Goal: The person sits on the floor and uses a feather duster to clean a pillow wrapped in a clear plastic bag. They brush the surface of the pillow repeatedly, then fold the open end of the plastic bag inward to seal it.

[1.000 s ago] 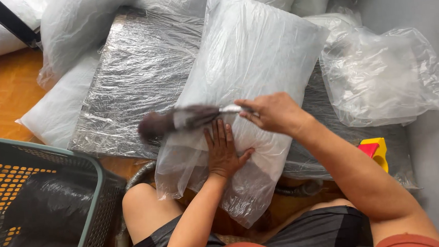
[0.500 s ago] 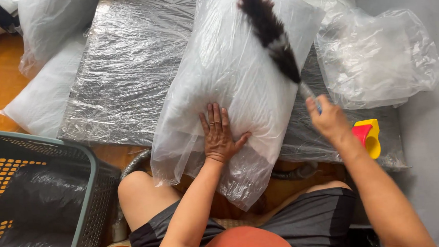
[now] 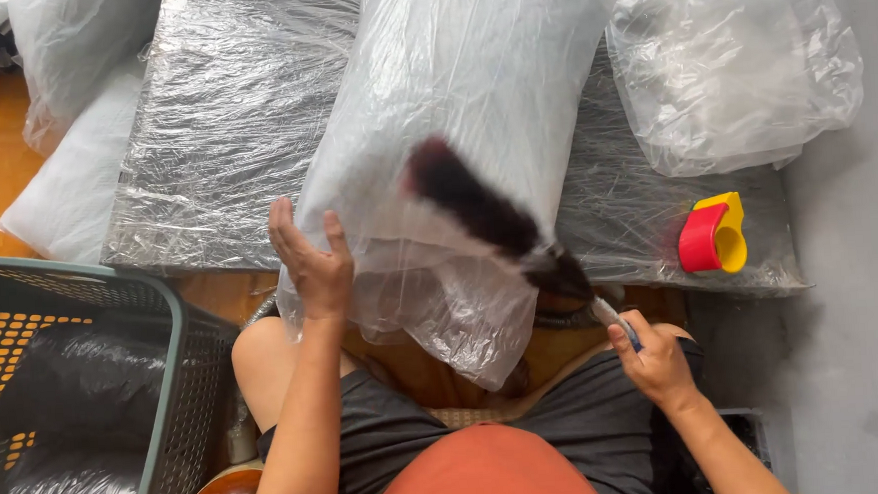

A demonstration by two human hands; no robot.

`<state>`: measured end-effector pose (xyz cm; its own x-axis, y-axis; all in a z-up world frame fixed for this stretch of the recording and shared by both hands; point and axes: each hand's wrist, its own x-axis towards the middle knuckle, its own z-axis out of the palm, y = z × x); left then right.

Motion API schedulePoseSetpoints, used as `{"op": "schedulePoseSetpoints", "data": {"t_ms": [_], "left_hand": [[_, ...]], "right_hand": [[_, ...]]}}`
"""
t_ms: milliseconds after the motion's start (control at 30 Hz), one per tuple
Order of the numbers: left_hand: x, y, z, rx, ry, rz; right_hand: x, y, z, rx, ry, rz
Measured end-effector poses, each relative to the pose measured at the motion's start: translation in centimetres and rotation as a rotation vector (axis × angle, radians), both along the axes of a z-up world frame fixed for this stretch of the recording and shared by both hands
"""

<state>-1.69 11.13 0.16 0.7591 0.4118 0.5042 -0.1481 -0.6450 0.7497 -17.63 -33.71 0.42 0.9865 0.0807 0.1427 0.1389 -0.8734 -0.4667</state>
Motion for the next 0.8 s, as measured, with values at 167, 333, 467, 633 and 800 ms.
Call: {"op": "schedulePoseSetpoints", "data": {"t_ms": [167,333,467,633,800], "left_hand": [[-0.2,2.7,1.0,-0.252,0.53,-0.079],[0.0,3.3,-0.4,-0.063,0.541,-0.087],[-1.2,0.5,2.1,-0.152,0.636,-0.162],[-2.1,-1.0,0.4,-0.211,0.599,-0.159],[-4.6,-0.8,3.4,-0.277,0.494,-0.133]], "right_hand": [[-0.8,4.1,-1.7,-0.182,0.387,0.038],[-0.1,1.8,-3.3,-0.027,0.127,0.005],[3.6,-1.0,-5.2,0.212,0.081,-0.478],[9.1,-2.4,-4.2,0.194,0.003,-0.571],[10.5,-1.6,-3.6,-0.002,-0.075,-0.56]]}}
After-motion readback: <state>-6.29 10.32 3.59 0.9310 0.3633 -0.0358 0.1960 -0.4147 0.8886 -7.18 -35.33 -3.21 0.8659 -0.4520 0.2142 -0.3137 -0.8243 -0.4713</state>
